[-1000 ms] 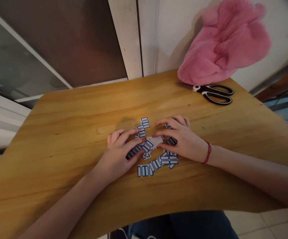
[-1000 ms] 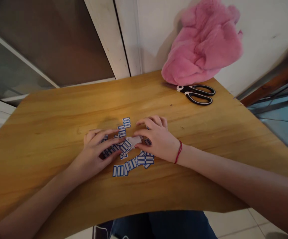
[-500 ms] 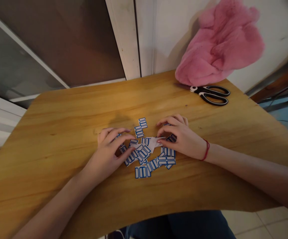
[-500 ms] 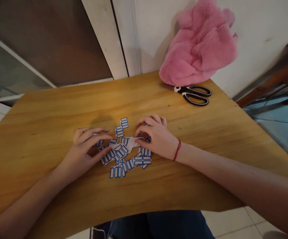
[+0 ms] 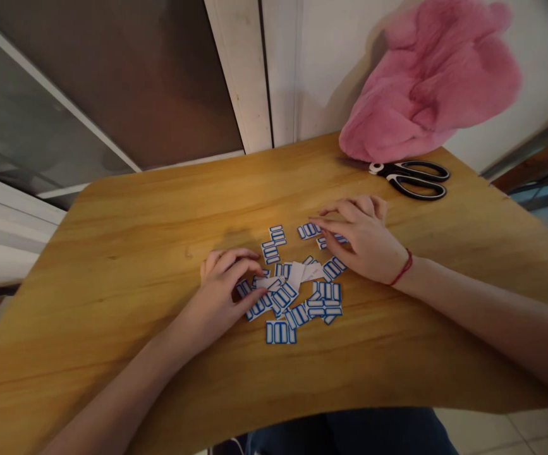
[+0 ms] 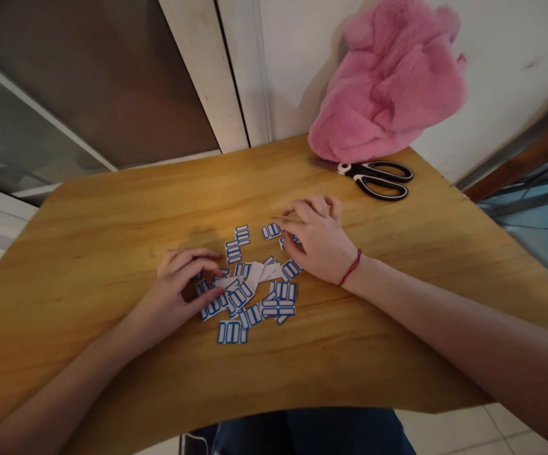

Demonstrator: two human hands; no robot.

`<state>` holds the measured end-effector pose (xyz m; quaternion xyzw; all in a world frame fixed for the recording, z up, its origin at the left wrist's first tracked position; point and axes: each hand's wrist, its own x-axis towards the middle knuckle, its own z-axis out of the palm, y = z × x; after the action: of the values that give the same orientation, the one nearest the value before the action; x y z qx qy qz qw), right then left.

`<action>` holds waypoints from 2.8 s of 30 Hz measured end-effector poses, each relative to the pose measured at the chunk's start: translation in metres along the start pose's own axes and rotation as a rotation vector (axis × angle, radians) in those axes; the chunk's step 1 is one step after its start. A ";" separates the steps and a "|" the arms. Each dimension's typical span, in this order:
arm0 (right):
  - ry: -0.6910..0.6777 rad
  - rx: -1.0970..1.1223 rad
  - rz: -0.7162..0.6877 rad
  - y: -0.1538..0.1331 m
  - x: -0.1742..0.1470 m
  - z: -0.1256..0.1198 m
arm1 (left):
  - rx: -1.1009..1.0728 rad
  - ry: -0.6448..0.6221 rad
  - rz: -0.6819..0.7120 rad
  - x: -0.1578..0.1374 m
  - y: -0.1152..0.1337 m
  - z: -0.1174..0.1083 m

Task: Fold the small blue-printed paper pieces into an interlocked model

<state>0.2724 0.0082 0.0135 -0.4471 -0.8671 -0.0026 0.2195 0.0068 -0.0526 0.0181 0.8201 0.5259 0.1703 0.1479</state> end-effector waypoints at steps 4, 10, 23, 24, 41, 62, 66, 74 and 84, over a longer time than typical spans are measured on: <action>-0.069 0.089 -0.070 -0.017 -0.006 -0.003 | -0.032 0.006 -0.019 0.001 0.000 0.002; -0.152 0.204 -0.106 -0.032 -0.012 0.003 | -0.107 0.019 -0.048 0.002 0.001 0.002; -0.233 0.270 -0.055 -0.033 -0.009 0.003 | 0.141 0.343 -0.014 0.003 -0.015 -0.019; -0.238 0.266 -0.062 -0.033 -0.009 0.003 | 0.198 0.361 -0.003 0.003 -0.019 -0.020; -0.182 0.405 -0.020 -0.025 -0.004 -0.013 | -0.004 -0.123 0.149 -0.007 0.003 -0.014; -0.150 0.106 -0.150 -0.017 -0.014 -0.009 | -0.075 -0.194 0.092 -0.007 0.003 -0.009; -0.248 0.230 0.012 -0.018 -0.012 -0.005 | -0.090 -0.202 0.085 -0.007 0.003 -0.010; -0.302 0.348 0.077 -0.014 -0.004 -0.017 | -0.057 -0.196 0.084 -0.009 0.003 -0.007; 0.058 0.135 0.286 0.036 0.013 -0.024 | -0.124 -0.197 0.070 -0.005 0.004 -0.010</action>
<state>0.3028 0.0344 0.0335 -0.5498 -0.7862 0.0743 0.2722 0.0041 -0.0587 0.0280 0.8399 0.4685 0.1264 0.2432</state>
